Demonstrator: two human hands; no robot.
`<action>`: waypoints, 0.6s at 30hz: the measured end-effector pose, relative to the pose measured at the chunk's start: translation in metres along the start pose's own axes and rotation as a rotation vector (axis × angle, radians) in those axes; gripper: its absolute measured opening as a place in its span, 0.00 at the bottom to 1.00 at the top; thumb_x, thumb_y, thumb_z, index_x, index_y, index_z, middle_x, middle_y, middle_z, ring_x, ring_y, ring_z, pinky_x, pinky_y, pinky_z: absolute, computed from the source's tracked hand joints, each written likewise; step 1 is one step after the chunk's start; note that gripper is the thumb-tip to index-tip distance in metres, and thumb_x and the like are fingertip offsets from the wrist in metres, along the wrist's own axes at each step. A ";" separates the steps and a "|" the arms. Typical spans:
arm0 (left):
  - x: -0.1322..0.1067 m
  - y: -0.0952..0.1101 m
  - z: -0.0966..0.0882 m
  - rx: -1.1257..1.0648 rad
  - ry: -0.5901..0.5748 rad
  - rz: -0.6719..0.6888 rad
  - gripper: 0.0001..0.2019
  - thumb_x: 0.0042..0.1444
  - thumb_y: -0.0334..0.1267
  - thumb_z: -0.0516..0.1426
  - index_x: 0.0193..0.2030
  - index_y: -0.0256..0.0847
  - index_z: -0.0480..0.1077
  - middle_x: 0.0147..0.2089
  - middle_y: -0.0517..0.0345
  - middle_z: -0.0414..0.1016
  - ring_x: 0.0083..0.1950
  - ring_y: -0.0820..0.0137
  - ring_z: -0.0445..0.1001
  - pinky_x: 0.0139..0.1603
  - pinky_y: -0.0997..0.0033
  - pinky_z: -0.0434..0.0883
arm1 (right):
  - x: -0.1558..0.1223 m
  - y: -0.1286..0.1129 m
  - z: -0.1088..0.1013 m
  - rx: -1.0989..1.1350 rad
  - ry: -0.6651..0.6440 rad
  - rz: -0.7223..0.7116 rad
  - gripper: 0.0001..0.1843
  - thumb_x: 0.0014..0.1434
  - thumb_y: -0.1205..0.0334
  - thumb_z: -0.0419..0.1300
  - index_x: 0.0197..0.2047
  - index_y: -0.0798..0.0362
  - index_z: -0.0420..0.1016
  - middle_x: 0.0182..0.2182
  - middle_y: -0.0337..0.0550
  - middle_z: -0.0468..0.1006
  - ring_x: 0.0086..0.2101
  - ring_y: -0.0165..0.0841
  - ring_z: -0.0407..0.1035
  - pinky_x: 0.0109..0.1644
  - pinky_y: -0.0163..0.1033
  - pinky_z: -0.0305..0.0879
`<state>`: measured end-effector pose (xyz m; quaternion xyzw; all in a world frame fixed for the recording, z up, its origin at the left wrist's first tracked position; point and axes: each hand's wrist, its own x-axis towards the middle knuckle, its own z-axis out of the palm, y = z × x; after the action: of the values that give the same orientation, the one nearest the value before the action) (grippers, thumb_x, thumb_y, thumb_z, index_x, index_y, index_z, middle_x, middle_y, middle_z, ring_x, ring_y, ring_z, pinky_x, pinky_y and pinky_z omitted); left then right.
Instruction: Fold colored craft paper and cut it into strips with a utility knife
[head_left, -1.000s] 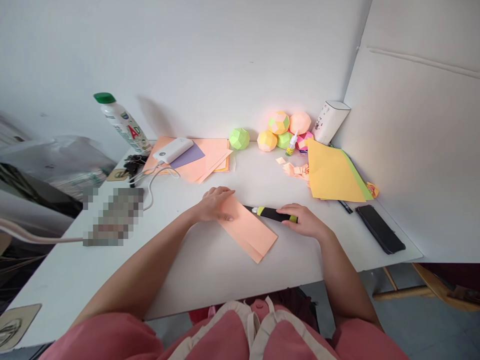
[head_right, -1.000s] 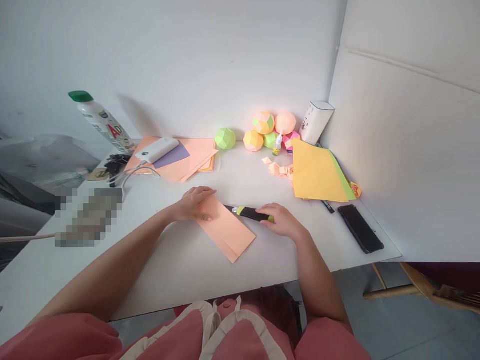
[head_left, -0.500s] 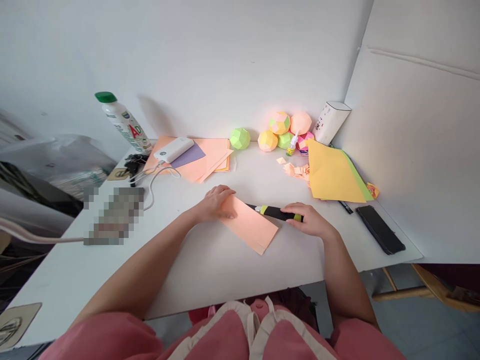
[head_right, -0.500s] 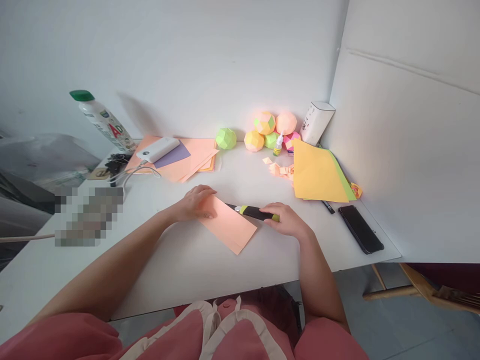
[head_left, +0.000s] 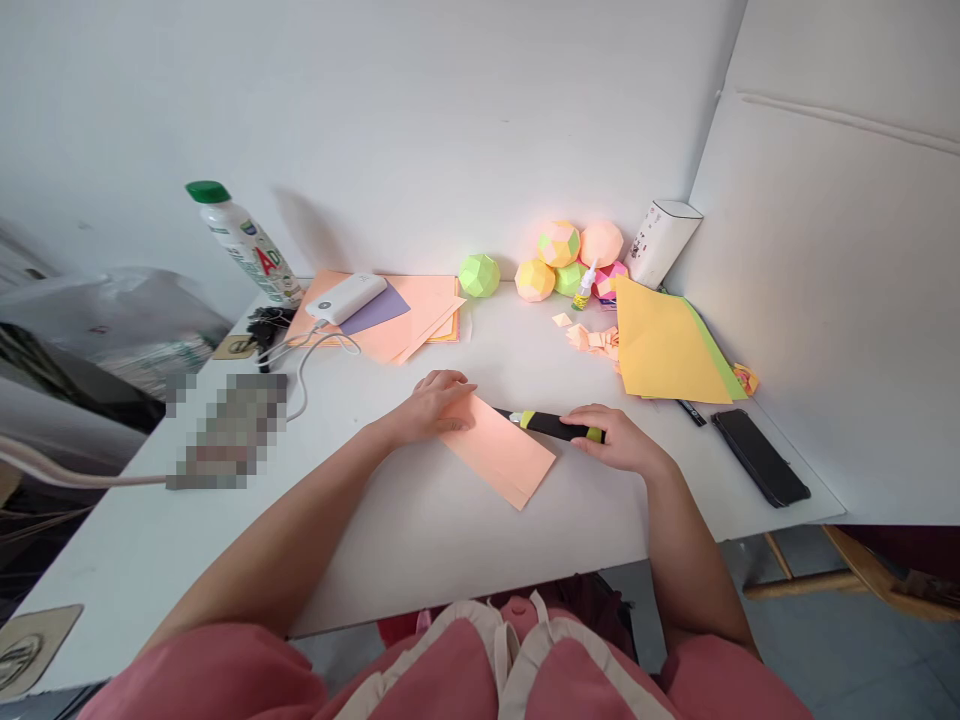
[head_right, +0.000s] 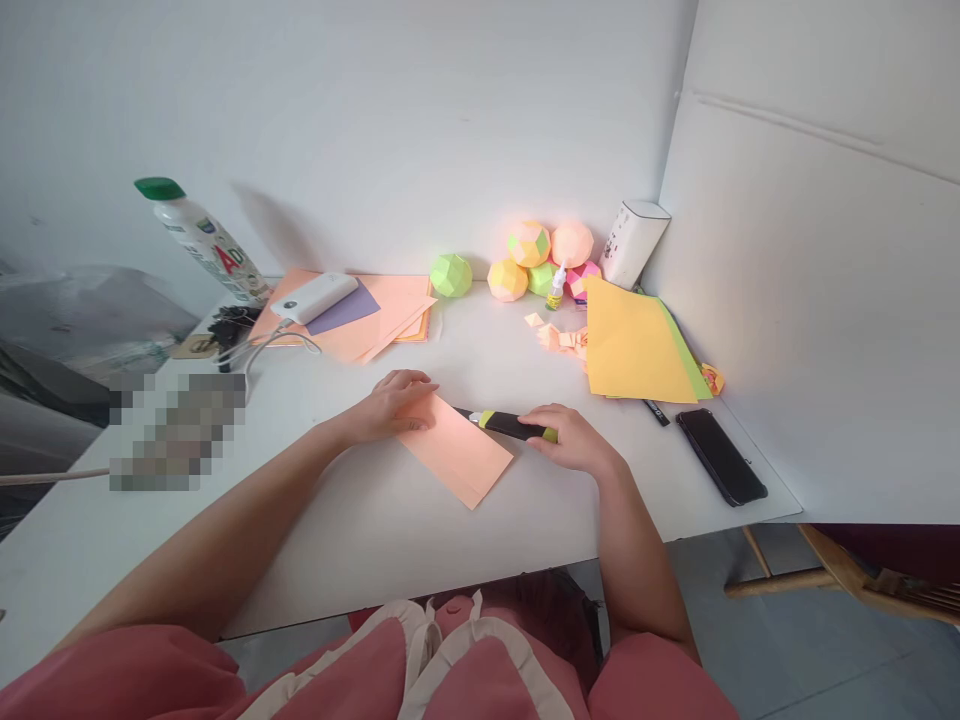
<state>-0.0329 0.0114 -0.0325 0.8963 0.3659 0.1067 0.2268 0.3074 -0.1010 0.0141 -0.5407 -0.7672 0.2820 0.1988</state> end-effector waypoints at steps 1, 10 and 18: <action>0.000 0.001 0.000 -0.005 -0.002 -0.005 0.29 0.57 0.52 0.54 0.64 0.47 0.61 0.64 0.47 0.57 0.67 0.50 0.51 0.64 0.45 0.55 | 0.000 0.000 0.000 -0.002 -0.001 0.005 0.19 0.59 0.59 0.59 0.54 0.44 0.76 0.51 0.45 0.76 0.51 0.41 0.70 0.56 0.50 0.68; -0.001 0.006 -0.003 -0.028 0.040 0.073 0.20 0.58 0.50 0.54 0.56 0.47 0.66 0.65 0.48 0.55 0.65 0.54 0.55 0.63 0.49 0.59 | 0.001 -0.001 0.000 -0.011 -0.003 0.004 0.18 0.59 0.59 0.59 0.53 0.44 0.76 0.51 0.45 0.76 0.51 0.41 0.70 0.56 0.50 0.68; 0.000 0.013 -0.004 -0.173 0.167 0.099 0.14 0.57 0.51 0.54 0.32 0.43 0.72 0.52 0.50 0.67 0.57 0.59 0.64 0.60 0.54 0.64 | 0.000 0.002 0.002 -0.004 0.000 0.000 0.18 0.59 0.58 0.59 0.53 0.43 0.76 0.51 0.44 0.76 0.52 0.41 0.69 0.57 0.50 0.68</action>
<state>-0.0265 0.0047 -0.0228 0.8783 0.3285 0.2232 0.2664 0.3075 -0.1011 0.0113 -0.5412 -0.7678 0.2803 0.1978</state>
